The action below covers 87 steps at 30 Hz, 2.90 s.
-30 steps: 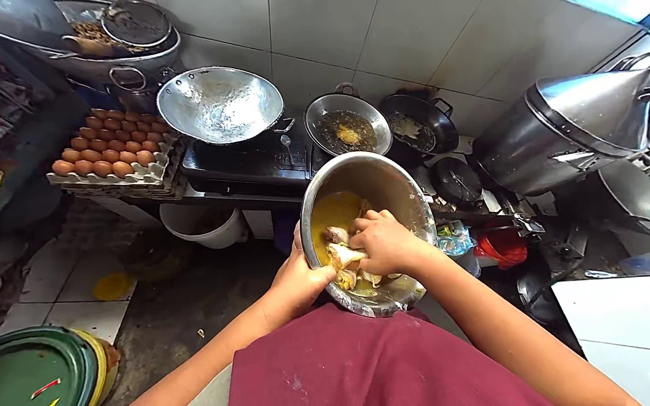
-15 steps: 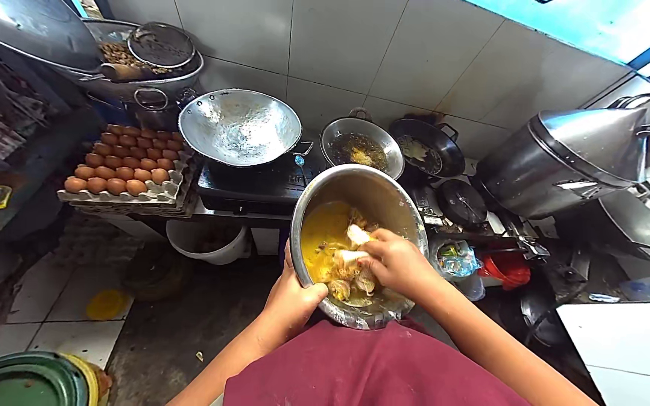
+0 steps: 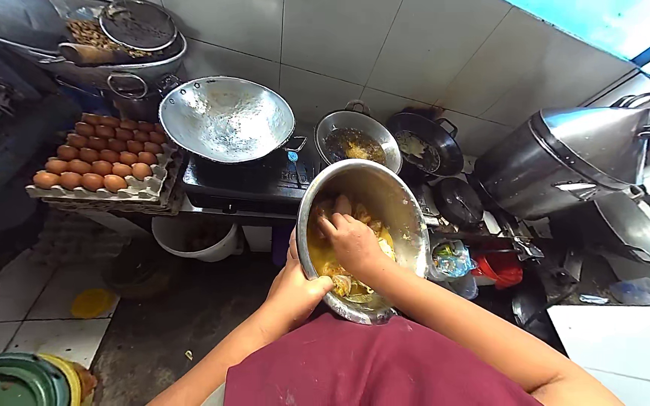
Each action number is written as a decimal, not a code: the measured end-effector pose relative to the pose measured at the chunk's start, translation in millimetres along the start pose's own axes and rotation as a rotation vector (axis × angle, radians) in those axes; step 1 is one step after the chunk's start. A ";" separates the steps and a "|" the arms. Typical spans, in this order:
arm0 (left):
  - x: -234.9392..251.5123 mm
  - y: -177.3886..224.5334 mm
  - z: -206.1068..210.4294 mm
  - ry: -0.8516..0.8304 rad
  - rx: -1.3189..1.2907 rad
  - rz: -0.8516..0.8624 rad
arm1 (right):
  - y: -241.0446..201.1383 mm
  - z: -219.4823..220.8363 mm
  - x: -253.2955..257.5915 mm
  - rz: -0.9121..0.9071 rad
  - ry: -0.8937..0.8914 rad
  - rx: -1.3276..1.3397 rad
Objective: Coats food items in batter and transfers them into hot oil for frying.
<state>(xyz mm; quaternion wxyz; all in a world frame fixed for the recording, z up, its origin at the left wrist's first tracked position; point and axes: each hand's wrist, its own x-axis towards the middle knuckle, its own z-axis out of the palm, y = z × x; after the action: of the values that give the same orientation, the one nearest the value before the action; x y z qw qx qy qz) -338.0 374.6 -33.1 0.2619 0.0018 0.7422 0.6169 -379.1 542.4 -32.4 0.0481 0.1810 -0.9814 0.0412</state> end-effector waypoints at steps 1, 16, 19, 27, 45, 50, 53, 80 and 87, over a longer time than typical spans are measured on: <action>0.7 1.8 3.1 0.013 -0.027 0.002 | 1.4 -5.6 1.7 0.017 -0.102 0.049; 9.1 24.0 32.7 0.181 -0.188 0.032 | 69.5 -22.0 10.4 -0.165 -0.159 0.225; 14.2 27.3 38.8 0.174 -0.185 0.044 | 65.6 -20.2 14.8 -0.136 -0.284 0.184; 23.7 29.1 38.9 0.157 -0.152 0.045 | 71.4 -26.4 28.4 -0.103 -0.395 0.097; 40.9 25.7 41.1 0.153 -0.256 0.020 | 74.1 -26.4 24.1 0.044 -0.532 0.389; 43.6 30.0 45.5 0.202 -0.341 0.019 | 86.6 -62.6 26.9 0.123 -0.541 0.380; 45.6 27.3 46.9 0.234 -0.349 0.016 | 119.0 -65.9 22.7 0.145 -0.297 0.562; -3.7 20.0 25.7 0.562 -0.355 -0.072 | 301.5 -20.7 85.9 0.378 -0.101 0.201; 16.5 21.1 8.3 0.316 -0.196 -0.063 | 169.1 -83.0 42.9 -0.026 0.052 0.291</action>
<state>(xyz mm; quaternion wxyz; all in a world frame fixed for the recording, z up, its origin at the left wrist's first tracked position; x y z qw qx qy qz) -355.8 392.6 -21.0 0.1602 -0.1437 0.7101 0.6704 -473.0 692.9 43.9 0.0475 0.1975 -0.9611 0.1873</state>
